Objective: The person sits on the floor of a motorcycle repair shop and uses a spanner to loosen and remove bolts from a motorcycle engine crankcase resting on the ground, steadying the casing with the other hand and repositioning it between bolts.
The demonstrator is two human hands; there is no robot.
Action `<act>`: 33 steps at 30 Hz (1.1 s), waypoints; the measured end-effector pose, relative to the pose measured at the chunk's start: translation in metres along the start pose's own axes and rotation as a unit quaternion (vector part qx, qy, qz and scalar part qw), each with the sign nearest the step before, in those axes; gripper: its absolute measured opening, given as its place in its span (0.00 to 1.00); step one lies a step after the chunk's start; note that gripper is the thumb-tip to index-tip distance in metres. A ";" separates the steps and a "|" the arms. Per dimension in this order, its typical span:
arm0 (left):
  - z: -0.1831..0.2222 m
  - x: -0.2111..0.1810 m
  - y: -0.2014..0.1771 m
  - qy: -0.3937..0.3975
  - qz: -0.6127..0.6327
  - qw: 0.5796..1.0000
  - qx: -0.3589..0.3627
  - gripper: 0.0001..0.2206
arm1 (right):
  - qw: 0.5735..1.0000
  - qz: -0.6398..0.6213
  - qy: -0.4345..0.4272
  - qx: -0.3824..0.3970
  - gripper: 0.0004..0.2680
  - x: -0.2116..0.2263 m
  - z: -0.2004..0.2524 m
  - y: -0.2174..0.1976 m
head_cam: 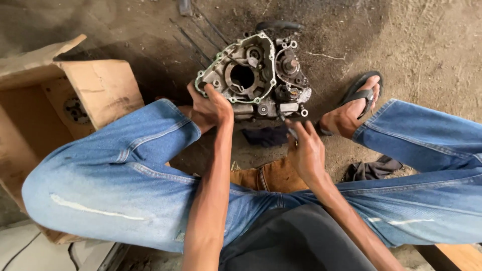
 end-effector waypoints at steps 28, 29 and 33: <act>0.019 -0.008 -0.003 0.071 -0.055 0.996 0.021 0.20 | 0.985 0.017 -0.148 -0.086 0.06 0.029 -0.007 -0.026; 0.016 -0.008 -0.002 0.040 -0.042 0.998 0.013 0.19 | 0.999 -0.013 -0.039 0.000 0.10 0.012 -0.025 -0.004; 0.017 -0.011 -0.003 0.014 -0.022 1.000 0.002 0.18 | 0.990 -0.078 0.050 0.107 0.10 -0.009 -0.019 0.020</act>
Point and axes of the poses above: each hand's wrist, its own z-axis away from the middle knuckle, its own y-axis out of the palm, x = y × z, the point moved 10 cm from there along -z, towards the middle knuckle, and after that the axes turned 13 degrees about z, right-handed, at the moved point
